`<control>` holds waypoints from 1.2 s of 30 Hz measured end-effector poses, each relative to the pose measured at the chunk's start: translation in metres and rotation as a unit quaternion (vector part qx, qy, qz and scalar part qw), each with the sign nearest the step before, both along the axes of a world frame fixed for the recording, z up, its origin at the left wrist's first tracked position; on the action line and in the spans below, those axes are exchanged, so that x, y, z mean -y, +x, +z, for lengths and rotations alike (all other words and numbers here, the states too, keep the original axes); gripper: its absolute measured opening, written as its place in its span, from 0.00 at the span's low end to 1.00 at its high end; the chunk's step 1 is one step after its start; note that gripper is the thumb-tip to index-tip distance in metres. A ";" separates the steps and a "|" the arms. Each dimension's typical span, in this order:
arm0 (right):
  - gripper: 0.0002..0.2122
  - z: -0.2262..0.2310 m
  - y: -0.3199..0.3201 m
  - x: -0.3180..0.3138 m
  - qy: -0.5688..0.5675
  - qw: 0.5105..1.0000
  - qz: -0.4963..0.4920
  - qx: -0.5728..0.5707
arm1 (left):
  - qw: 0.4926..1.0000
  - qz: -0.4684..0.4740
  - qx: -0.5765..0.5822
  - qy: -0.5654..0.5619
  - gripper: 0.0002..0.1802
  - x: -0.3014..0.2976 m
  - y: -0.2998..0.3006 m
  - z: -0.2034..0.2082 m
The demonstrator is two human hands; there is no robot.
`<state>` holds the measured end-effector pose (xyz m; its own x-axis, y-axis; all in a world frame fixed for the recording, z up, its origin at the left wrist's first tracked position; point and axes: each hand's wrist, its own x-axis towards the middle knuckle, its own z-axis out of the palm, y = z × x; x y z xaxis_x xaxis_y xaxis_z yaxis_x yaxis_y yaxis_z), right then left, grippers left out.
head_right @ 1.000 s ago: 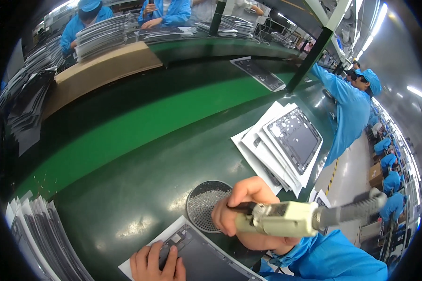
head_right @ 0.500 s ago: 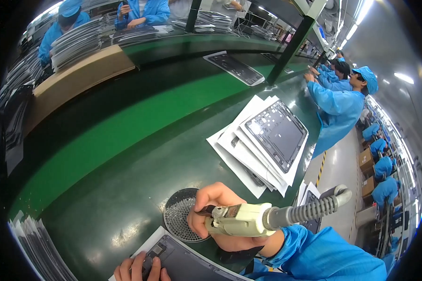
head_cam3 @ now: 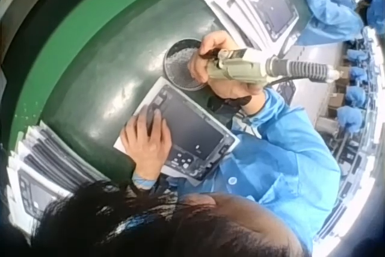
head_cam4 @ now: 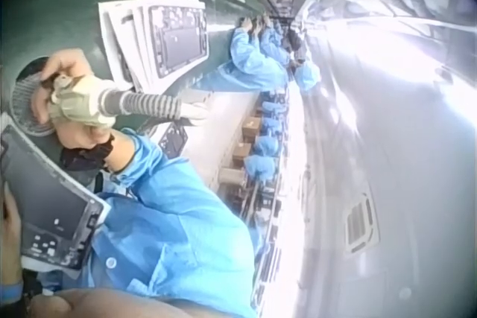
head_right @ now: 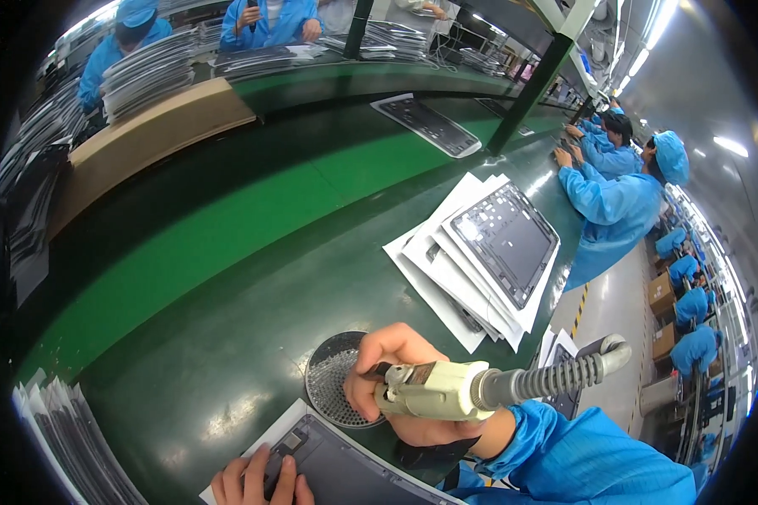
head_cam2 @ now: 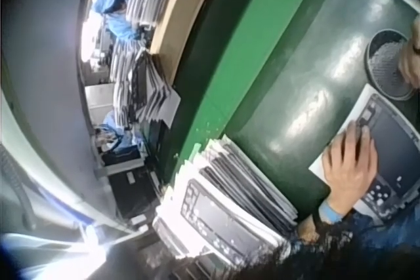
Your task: Assembling electronic device frames on a factory assembly line using an electric screwdriver.
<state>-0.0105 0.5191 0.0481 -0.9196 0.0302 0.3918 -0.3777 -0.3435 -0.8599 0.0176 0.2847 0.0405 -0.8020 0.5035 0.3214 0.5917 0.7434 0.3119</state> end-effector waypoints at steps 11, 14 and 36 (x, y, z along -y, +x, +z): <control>0.21 0.033 0.007 0.053 -0.078 0.986 0.142 -0.033 | 0.998 0.009 0.045 0.040 0.19 0.013 0.007 -0.002; 0.19 0.017 0.003 0.071 -0.057 0.990 0.127 -0.033 | 0.998 0.013 0.039 0.041 0.19 0.015 0.006 -0.004; 0.33 0.011 0.005 0.093 0.123 0.986 0.075 0.085 | 0.998 0.026 0.027 0.053 0.18 0.015 0.012 -0.013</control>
